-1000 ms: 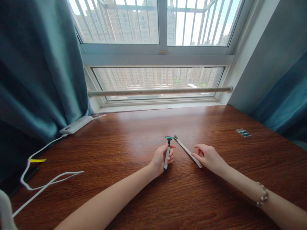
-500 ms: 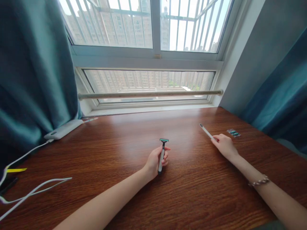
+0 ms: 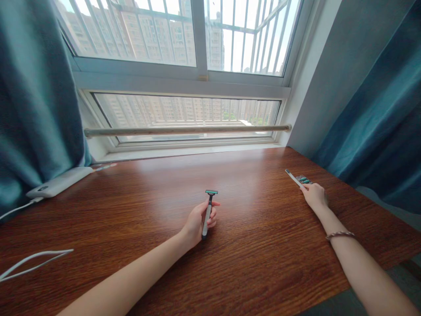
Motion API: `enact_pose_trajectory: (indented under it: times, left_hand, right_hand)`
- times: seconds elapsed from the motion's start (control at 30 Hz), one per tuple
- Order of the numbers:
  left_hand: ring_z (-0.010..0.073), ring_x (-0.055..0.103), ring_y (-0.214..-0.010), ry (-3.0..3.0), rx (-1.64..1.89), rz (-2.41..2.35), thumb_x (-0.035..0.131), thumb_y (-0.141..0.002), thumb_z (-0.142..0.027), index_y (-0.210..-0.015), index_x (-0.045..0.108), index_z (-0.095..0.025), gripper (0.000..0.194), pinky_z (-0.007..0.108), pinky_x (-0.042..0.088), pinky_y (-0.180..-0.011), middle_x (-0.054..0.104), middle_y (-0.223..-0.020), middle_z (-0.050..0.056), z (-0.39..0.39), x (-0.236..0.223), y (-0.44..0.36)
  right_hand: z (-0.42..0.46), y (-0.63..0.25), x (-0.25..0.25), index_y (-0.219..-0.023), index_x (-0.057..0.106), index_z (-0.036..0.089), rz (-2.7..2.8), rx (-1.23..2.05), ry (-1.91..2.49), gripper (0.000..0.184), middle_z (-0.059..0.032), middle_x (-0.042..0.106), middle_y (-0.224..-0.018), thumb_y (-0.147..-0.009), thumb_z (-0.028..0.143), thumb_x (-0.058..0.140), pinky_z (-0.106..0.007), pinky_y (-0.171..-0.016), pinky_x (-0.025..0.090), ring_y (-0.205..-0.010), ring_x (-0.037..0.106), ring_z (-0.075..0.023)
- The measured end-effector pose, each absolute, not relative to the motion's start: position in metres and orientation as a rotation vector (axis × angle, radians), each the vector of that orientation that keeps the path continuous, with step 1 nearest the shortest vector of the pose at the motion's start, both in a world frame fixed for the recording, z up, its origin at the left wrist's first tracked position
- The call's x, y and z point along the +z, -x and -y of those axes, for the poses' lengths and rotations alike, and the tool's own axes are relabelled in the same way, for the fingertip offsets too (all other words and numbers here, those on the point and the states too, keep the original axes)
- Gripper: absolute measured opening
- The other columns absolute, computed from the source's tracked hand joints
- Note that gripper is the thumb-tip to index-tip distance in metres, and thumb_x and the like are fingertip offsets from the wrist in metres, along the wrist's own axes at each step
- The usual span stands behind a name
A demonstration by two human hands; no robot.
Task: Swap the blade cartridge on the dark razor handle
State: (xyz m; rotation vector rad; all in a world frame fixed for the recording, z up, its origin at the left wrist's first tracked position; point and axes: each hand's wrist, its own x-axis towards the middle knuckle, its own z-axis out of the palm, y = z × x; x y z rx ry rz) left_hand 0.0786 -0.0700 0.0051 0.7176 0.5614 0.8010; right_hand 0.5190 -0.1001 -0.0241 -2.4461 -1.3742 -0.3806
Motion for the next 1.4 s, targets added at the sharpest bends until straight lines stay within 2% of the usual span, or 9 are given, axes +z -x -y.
enact_pose_trajectory:
  times: [0.27,0.43,0.6,0.7,0.8,1.0,1.1,1.27,1.4]
  left_hand:
    - [0.0037,0.032,-0.035,-0.851,0.804,-0.554,0.048,-0.080,-0.031,-0.083,0.048,-0.014,0.017,0.017,0.019,-0.037,0.045,-0.051,-0.005,0.075,0.005,-0.081]
    - [0.0082,0.048,-0.042,-0.888,0.851,-0.615,0.051,-0.078,-0.034,-0.072,0.040,-0.016,0.022,0.020,0.031,-0.043,0.063,-0.066,0.005,0.079,0.008,-0.087]
    - [0.0167,0.061,-0.081,-0.796,0.895,-0.652,0.051,-0.079,-0.028,-0.072,0.041,-0.016,0.016,0.026,0.043,-0.067,0.066,-0.090,0.013,0.088,0.014,-0.114]
    - [0.0165,0.061,-0.074,-0.716,0.946,-0.590,0.048,-0.081,-0.028,-0.075,0.040,-0.017,0.015,0.032,0.045,-0.068,0.063,-0.101,0.014,0.091,0.016,-0.141]
    - [0.0143,0.059,-0.069,-0.702,0.980,-0.614,0.045,-0.082,-0.030,-0.077,0.040,-0.017,0.014,0.032,0.046,-0.063,0.059,-0.109,0.013,0.088,0.015,-0.161]
    - [0.0156,0.054,-0.096,-0.894,0.921,-0.759,0.050,-0.080,-0.036,-0.091,0.043,-0.017,0.023,0.032,0.041,-0.086,0.050,-0.119,0.013,0.081,0.011,-0.153]
    - [0.0141,0.056,-0.091,-1.023,0.841,-0.760,0.054,-0.077,-0.039,-0.100,0.043,-0.018,0.033,0.031,0.041,-0.085,0.051,-0.117,0.012,0.083,0.011,-0.123]
    - [0.0117,0.057,-0.063,-1.429,0.671,-0.722,0.047,-0.081,-0.040,-0.085,0.049,-0.014,0.026,0.026,0.044,-0.059,0.062,-0.084,0.007,0.088,0.008,-0.061]
    - [0.0085,0.051,-0.054,-1.661,0.725,-0.799,0.040,-0.084,-0.037,-0.076,0.053,-0.013,0.029,0.022,0.040,-0.054,0.059,-0.070,0.003,0.091,0.005,-0.034]
  right_hand:
    - [0.110,-0.520,-0.022,-0.087,0.070,0.016,1.275,-0.433,2.402,0.032,-0.0155,0.061,-0.080,-0.074,0.038,0.051,-0.033,-0.055,0.039,-0.064,0.056,-0.0248]
    - [0.112,-0.464,-0.001,-0.096,0.064,0.015,1.338,-0.480,2.167,0.032,-0.0120,0.061,-0.093,-0.079,0.033,0.044,-0.031,-0.070,0.042,-0.081,0.057,-0.0223]
    - [0.134,-0.323,0.027,-0.073,0.065,0.017,1.723,0.270,1.615,0.032,-0.0026,0.064,-0.064,-0.082,0.038,0.042,-0.024,-0.055,0.041,-0.057,0.056,-0.0147]
    - [0.144,-0.263,0.033,-0.083,0.065,0.019,1.795,0.471,1.512,0.022,0.0004,0.064,-0.064,-0.077,0.037,0.052,-0.022,-0.054,0.040,-0.055,0.056,-0.0130]
    - [0.144,-0.248,0.033,-0.085,0.064,0.018,1.748,0.452,1.549,0.019,0.0004,0.064,-0.065,-0.072,0.029,0.057,-0.022,-0.054,0.041,-0.055,0.056,-0.0128]
    - [0.127,-0.297,0.026,-0.085,0.066,0.018,1.791,0.014,1.768,0.021,-0.0013,0.065,-0.070,-0.073,0.026,0.051,-0.022,-0.060,0.041,-0.060,0.057,-0.0129]
    - [0.113,-0.345,0.020,-0.082,0.068,0.018,1.707,-0.205,1.968,0.024,-0.0040,0.064,-0.071,-0.074,0.027,0.047,-0.024,-0.064,0.040,-0.065,0.057,-0.0154]
    - [0.099,-0.424,0.011,-0.078,0.070,0.016,1.531,-0.340,2.222,0.028,-0.0107,0.063,-0.071,-0.072,0.029,0.046,-0.029,-0.059,0.037,-0.067,0.056,-0.0228]
    - [0.098,-0.456,0.001,-0.075,0.070,0.017,1.426,-0.336,2.381,0.027,-0.0116,0.064,-0.069,-0.070,0.031,0.048,-0.029,-0.053,0.034,-0.063,0.056,-0.0238]
